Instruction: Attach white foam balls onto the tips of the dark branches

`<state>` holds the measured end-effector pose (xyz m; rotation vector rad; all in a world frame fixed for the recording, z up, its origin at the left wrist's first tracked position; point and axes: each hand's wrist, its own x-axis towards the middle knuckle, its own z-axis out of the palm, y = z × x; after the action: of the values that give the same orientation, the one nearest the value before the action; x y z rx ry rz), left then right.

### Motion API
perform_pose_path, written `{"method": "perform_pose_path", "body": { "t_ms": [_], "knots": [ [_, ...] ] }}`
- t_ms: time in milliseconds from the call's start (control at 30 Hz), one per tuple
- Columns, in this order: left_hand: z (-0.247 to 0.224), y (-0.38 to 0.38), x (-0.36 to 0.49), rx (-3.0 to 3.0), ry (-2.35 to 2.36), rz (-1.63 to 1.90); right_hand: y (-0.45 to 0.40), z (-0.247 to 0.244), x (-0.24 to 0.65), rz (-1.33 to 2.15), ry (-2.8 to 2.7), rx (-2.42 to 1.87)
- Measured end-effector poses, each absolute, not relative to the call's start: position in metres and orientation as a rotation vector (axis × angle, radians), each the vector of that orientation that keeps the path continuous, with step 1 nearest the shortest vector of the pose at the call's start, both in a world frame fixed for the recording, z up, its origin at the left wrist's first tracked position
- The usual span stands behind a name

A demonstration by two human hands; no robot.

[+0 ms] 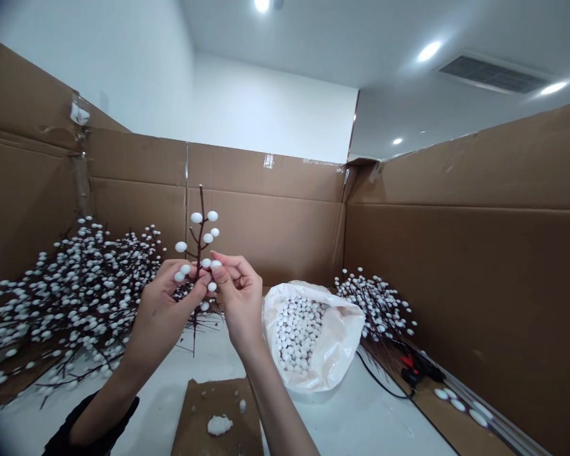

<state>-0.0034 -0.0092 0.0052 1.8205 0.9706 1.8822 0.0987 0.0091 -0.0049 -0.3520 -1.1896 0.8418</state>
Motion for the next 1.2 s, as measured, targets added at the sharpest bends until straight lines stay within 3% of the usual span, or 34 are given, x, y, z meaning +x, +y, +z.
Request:
{"method": "perform_pose_path", "body": {
  "t_ms": [467, 1200],
  "knots": [
    [0.0015, -0.0047, -0.0011, 1.873, 0.99, 1.96, 0.0033, -0.0026, 0.0977, 0.714, -1.231, -0.403],
    [-0.0005, -0.0075, 0.0007, 1.876, 0.971, 1.999, 0.0045, -0.0048, 0.0991, 0.814, -1.195, -0.336]
  ]
}}
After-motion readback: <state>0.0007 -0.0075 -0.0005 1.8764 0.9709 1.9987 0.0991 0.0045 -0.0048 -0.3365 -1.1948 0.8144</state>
